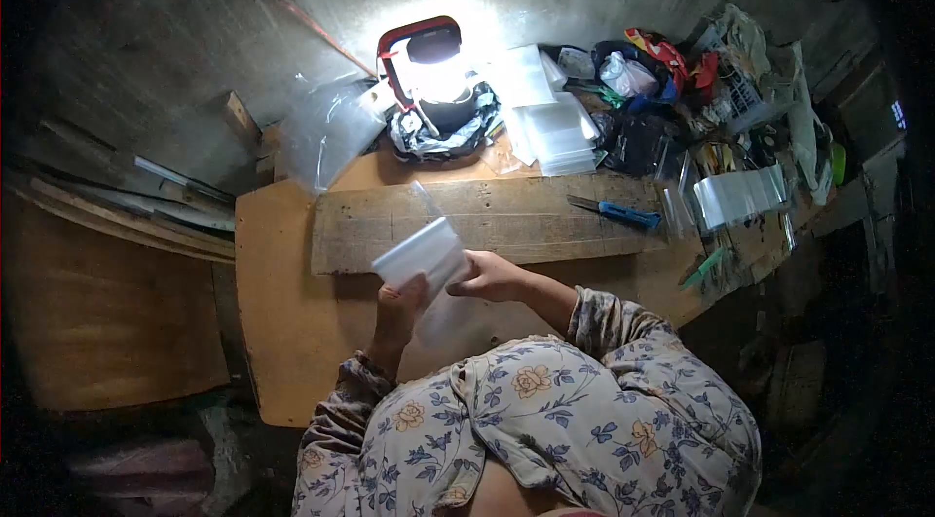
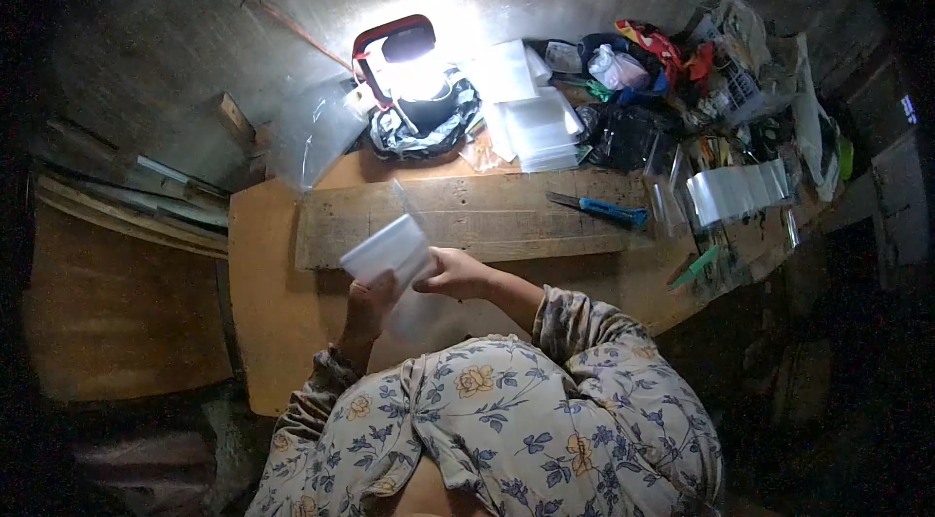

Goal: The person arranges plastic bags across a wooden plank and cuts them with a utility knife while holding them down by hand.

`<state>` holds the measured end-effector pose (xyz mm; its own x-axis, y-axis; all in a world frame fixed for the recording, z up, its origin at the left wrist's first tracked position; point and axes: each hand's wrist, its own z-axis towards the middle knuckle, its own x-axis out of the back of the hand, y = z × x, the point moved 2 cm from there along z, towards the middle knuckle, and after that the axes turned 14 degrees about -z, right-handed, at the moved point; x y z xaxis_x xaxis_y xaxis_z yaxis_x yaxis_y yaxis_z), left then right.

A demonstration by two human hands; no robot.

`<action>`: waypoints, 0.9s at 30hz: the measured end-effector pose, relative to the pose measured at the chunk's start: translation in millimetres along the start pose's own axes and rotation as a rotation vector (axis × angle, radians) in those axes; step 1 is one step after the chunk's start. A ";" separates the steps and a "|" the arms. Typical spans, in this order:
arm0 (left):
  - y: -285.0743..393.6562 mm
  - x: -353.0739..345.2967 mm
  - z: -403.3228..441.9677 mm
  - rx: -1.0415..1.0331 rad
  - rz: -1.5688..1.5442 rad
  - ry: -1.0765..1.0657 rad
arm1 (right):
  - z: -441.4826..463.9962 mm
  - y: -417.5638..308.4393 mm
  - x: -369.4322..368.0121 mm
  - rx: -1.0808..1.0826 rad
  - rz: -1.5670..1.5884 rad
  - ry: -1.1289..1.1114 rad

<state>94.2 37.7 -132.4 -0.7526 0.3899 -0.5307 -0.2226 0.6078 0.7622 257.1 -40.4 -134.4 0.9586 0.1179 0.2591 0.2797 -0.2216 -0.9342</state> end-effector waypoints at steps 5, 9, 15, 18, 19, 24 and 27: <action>-5.8 -27.0 -1.5 -0.023 0.073 -0.115 | -24.9 6.2 21.2 0.012 0.366 0.095; -13.4 -22.6 0.7 -0.113 0.111 -0.232 | -43.0 9.0 70.7 0.211 0.542 0.257; -32.3 10.1 -18.6 -0.762 1.261 -0.264 | -12.2 3.8 209.0 0.018 0.670 1.095; -30.4 -0.3 -21.8 -0.688 1.374 -0.259 | 32.9 17.4 279.8 0.330 0.548 1.248; -31.2 0.2 -20.2 -0.648 1.374 -0.236 | 45.3 26.4 299.2 0.230 0.517 1.340; -12.6 12.4 -26.0 -0.555 1.421 -0.202 | 129.9 109.0 324.4 -0.193 0.836 1.276; -15.1 16.8 -26.9 -0.612 1.397 -0.226 | 147.3 128.9 293.0 -0.407 1.079 1.329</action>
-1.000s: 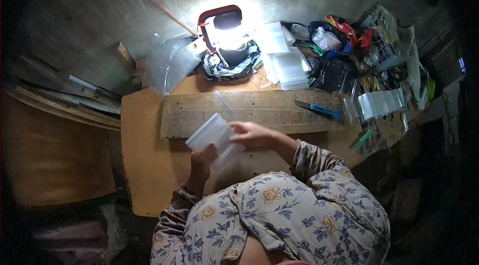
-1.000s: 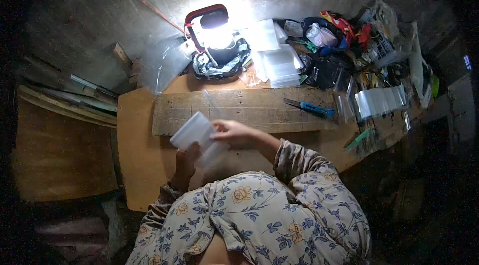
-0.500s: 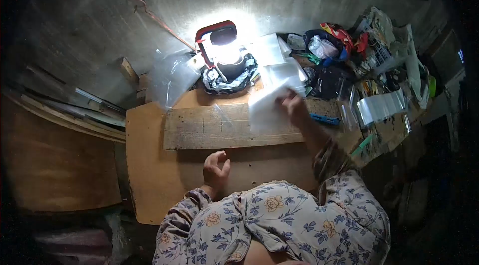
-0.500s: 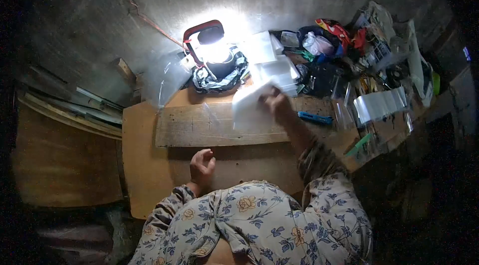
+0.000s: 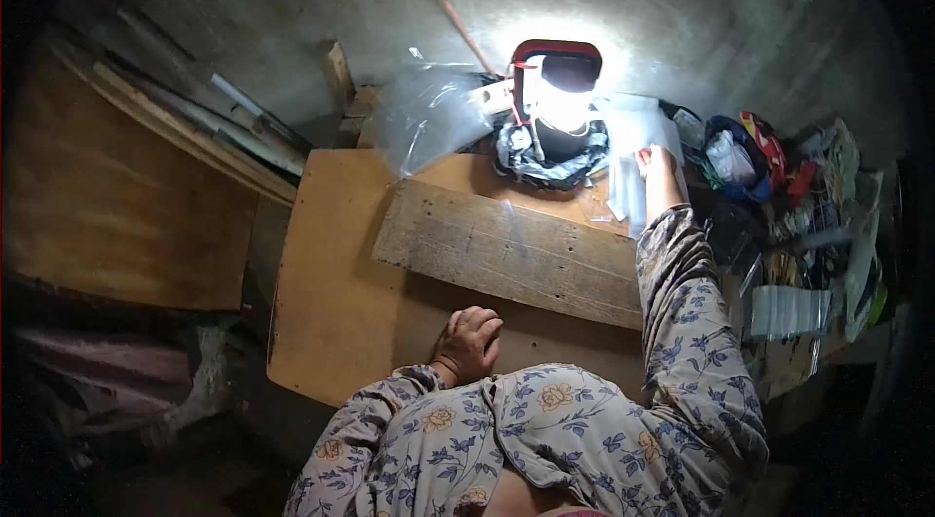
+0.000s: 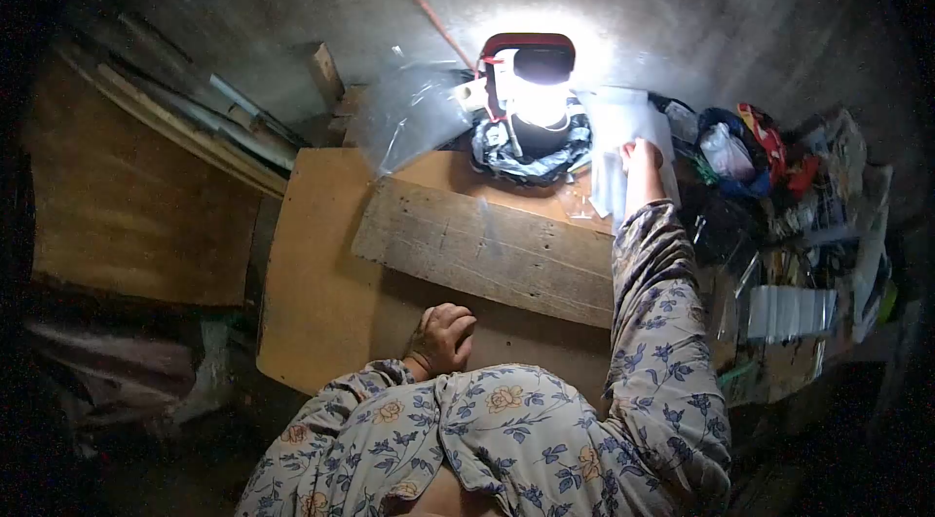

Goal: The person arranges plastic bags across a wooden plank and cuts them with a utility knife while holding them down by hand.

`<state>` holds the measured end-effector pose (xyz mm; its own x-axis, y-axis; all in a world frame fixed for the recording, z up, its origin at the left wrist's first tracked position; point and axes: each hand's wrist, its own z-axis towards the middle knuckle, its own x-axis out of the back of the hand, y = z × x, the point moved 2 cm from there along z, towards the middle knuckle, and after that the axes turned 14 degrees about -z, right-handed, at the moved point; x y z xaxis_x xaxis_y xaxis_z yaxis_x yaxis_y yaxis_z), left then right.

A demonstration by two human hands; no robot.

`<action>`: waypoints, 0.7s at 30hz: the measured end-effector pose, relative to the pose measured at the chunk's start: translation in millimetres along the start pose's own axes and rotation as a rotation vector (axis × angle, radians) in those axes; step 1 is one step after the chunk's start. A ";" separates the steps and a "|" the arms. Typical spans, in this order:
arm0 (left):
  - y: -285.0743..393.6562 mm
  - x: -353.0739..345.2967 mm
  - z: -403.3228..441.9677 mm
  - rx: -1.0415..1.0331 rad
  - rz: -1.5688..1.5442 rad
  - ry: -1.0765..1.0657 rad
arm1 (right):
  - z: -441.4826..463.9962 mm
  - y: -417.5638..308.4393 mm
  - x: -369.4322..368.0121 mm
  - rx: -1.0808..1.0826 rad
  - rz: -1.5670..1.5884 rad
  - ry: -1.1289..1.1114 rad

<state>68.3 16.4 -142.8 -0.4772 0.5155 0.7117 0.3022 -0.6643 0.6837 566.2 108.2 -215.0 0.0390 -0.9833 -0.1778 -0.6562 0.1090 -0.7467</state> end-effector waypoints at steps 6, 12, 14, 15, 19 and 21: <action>8.6 -27.0 7.7 0.006 -0.099 0.035 | 17.6 -1.2 32.0 -0.049 -0.142 -0.213; 6.0 -5.0 9.7 -0.006 -0.070 0.023 | -89.4 0.9 61.6 0.301 -0.624 -0.393; 0.5 -7.1 10.4 -0.063 -0.081 0.040 | -115.9 34.8 87.9 0.361 -0.370 -0.461; -0.8 -8.8 5.3 -0.092 -0.089 0.062 | -142.5 61.9 106.6 1.105 -0.882 -0.282; -17.3 19.9 18.2 -0.388 0.019 0.335 | -275.4 104.1 171.1 1.055 -1.460 -0.331; -29.4 52.5 47.3 -0.391 0.214 0.378 | -306.0 124.5 201.4 1.015 -1.749 -0.270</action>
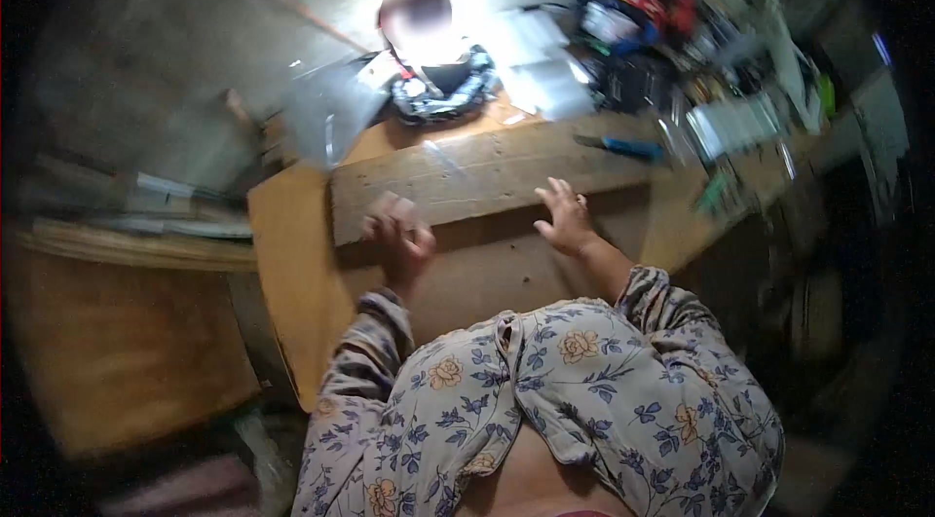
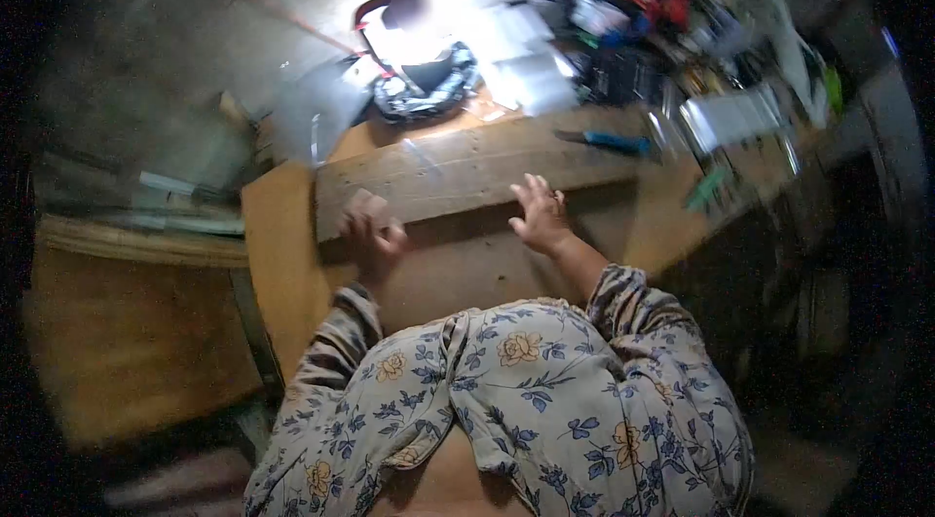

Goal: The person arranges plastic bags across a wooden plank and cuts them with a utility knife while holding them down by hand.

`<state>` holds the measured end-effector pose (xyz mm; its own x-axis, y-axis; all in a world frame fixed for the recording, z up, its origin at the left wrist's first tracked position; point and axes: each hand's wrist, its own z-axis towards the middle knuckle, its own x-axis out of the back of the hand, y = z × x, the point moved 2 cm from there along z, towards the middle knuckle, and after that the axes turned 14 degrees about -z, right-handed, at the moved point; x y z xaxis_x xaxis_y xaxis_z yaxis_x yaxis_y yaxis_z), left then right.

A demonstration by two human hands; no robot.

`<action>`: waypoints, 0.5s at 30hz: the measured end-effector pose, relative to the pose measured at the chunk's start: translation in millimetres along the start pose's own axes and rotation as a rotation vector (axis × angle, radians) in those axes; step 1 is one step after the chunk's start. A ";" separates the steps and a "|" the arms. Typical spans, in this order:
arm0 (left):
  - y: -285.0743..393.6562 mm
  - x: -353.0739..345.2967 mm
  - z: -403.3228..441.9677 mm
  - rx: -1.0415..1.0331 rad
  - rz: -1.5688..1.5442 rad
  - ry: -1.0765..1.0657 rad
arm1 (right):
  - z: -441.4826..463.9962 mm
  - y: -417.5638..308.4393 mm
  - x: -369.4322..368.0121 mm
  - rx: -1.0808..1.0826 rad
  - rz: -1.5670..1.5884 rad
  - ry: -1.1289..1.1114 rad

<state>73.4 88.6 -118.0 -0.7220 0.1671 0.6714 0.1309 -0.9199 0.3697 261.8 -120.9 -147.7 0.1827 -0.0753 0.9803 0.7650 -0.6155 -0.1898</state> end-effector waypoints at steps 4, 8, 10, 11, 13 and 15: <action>-86.1 -21.1 44.7 0.281 0.042 -0.329 | -46.7 8.2 -17.0 -0.069 -0.040 -0.088; -100.9 -60.4 71.9 0.318 0.110 -0.589 | -82.3 3.9 -23.4 -0.188 -0.041 -0.064; -100.0 -76.9 67.8 0.354 0.095 -0.652 | -102.4 2.0 -27.7 -0.229 -0.061 -0.046; -95.5 -79.3 66.4 0.338 0.134 -0.614 | -112.0 1.3 -32.1 -0.225 -0.091 -0.019; -92.6 -80.0 62.5 0.292 0.155 -0.563 | -129.8 -1.3 -44.0 -0.193 -0.128 0.114; -90.9 -73.7 53.9 0.249 0.105 -0.510 | -139.2 -0.5 -57.3 -0.224 -0.077 0.202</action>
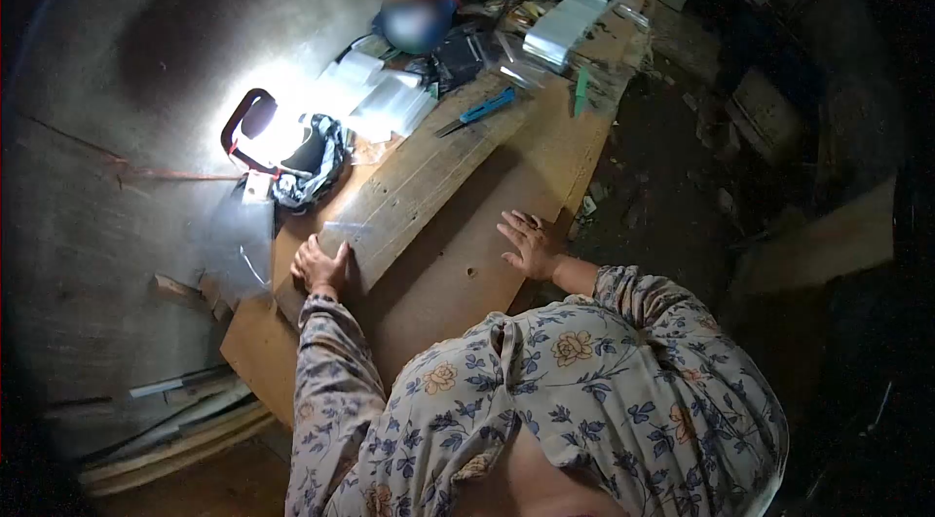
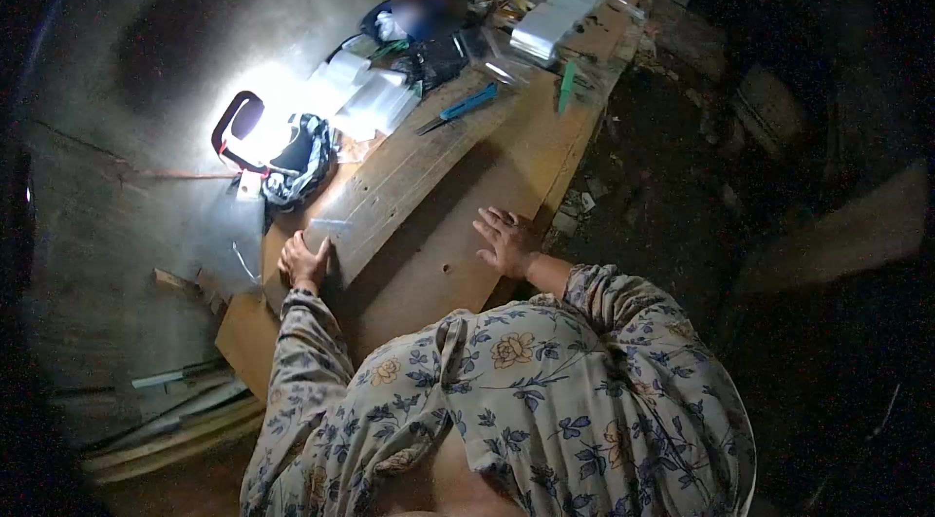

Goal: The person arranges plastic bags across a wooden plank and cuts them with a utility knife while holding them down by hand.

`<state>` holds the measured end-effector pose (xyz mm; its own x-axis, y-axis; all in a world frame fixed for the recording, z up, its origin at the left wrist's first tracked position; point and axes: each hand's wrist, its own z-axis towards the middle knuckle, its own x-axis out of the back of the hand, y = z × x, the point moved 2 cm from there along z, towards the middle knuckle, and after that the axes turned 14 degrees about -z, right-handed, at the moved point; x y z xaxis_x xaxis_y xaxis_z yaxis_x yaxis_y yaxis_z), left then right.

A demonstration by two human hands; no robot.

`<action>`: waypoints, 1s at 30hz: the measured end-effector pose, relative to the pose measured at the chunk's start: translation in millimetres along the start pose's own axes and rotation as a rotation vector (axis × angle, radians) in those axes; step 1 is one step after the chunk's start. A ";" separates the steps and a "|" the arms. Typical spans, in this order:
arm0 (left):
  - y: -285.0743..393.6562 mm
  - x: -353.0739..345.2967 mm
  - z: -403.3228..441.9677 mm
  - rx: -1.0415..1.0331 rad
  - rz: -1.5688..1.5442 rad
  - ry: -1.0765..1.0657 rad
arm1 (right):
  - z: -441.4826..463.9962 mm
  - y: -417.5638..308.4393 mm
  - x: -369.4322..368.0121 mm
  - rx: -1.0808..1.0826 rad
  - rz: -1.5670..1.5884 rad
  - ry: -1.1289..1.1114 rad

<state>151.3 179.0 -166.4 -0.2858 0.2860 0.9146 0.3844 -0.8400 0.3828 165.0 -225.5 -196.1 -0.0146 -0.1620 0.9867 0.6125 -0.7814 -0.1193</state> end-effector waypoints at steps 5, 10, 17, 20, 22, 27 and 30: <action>18.9 6.0 -39.7 0.063 0.045 0.035 | 5.6 9.8 22.9 -0.138 0.122 0.153; 34.8 5.6 -75.0 0.157 0.042 0.024 | 69.2 74.8 35.4 -0.162 -0.005 0.382; 67.7 -13.1 -79.0 0.203 0.074 -0.015 | 189.9 130.6 13.9 -0.089 -0.187 -0.034; 117.3 -30.4 -78.9 0.331 0.039 -0.004 | 198.0 139.5 21.0 0.015 -0.284 -0.036; 119.0 -41.6 -73.2 0.294 -0.023 0.012 | 216.2 155.6 2.8 0.142 -0.223 0.122; 122.1 -53.6 -77.7 0.072 -0.309 0.332 | 246.9 192.8 -51.1 0.094 0.079 0.089; 161.2 -46.5 -88.8 0.017 -0.256 0.476 | 269.0 197.6 -19.8 -0.091 0.531 0.311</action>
<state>148.7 -10.6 -158.8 -0.7368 0.2367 0.6334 0.2636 -0.7621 0.5914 499.0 -214.7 -209.5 0.0357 -0.6999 0.7134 0.5297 -0.5920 -0.6074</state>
